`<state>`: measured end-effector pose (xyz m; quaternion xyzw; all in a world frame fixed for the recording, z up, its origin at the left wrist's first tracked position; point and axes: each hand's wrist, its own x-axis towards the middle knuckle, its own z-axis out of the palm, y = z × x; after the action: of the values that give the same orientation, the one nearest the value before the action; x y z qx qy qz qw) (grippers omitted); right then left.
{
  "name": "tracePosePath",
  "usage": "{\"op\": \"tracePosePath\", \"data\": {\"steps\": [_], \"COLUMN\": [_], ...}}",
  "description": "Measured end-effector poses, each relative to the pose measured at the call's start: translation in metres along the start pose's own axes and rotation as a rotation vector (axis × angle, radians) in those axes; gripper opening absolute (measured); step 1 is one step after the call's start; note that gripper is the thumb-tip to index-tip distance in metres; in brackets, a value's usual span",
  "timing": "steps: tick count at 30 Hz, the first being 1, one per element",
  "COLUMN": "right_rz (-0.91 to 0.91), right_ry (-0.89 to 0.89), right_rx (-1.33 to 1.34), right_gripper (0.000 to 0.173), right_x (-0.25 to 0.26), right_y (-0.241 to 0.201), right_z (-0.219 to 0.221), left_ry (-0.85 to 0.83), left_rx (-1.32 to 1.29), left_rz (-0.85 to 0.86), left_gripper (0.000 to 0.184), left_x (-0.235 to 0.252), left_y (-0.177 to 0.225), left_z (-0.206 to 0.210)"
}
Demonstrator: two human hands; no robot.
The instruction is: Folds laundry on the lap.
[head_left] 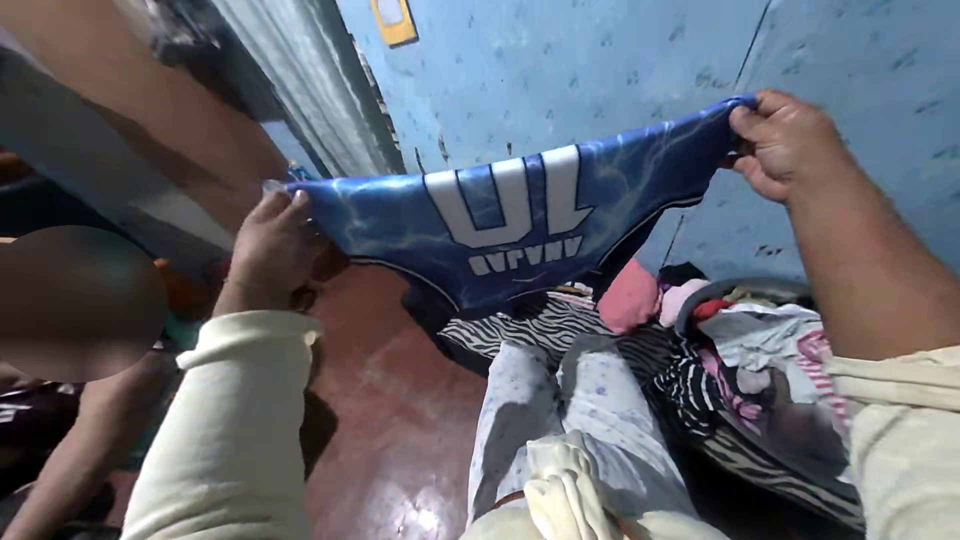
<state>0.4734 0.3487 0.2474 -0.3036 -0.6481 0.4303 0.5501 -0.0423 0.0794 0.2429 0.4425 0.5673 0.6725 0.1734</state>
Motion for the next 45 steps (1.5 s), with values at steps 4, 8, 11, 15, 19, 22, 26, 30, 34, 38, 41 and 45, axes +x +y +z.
{"op": "tracePosePath", "data": {"steps": [4,8,11,15,19,22,26,30,34,38,41,45], "right_rz": [-0.105,-0.241,-0.420,-0.615,-0.539,-0.253,-0.001,-0.057,-0.325,-0.436,-0.295,-0.052], "right_ry": [0.097,0.194,0.248,0.371,0.429,0.360,0.347,0.219,-0.029,-0.130,-0.252,-0.499], "right_rx": [-0.058,0.014,0.095,0.039,-0.176,-0.248,-0.217,-0.168,-0.180,-0.122,-0.013,0.101], "right_gripper": [0.012,0.011,0.010,0.017,0.016,0.030,0.044,0.046,0.043,0.034,0.036,0.041], "right_x": [0.005,-0.011,-0.037,-0.074,-0.087,-0.071,-0.068,-0.089,-0.108,-0.118,-0.119,-0.109], "right_y": [-0.017,-0.027,-0.031,-0.027,-0.014,0.023,0.048,0.018,-0.014,-0.016,-0.019,-0.038], "right_z": [-0.001,-0.003,-0.006,-0.017,-0.002,0.011,0.026,0.070,0.142,0.192,0.183,0.148], "left_ry": [0.032,0.108,0.170,0.087,0.231,0.252,0.214,0.029,-0.198,-0.289,-0.394,-0.641], "left_rx": [0.024,0.096,0.148,0.132,0.154,0.348,0.508,0.491,0.547,0.531,0.401,0.312], "left_rz": [0.053,0.190,0.390,0.708,0.607,0.273,0.001,0.093,0.359,0.487,0.413,0.322], "left_gripper": [0.021,0.014,0.013,0.034,0.010,0.033,0.047,0.043,0.031,0.020,0.029,0.033], "left_x": [0.003,-0.006,-0.027,-0.047,-0.065,-0.042,-0.025,-0.039,-0.060,-0.080,-0.083,-0.080], "left_y": [0.020,0.028,0.031,0.021,0.013,-0.028,-0.066,-0.023,0.023,0.028,0.021,0.017], "left_z": [0.003,-0.002,-0.008,-0.029,0.003,0.020,0.044,0.099,0.174,0.224,0.221,0.211]}}
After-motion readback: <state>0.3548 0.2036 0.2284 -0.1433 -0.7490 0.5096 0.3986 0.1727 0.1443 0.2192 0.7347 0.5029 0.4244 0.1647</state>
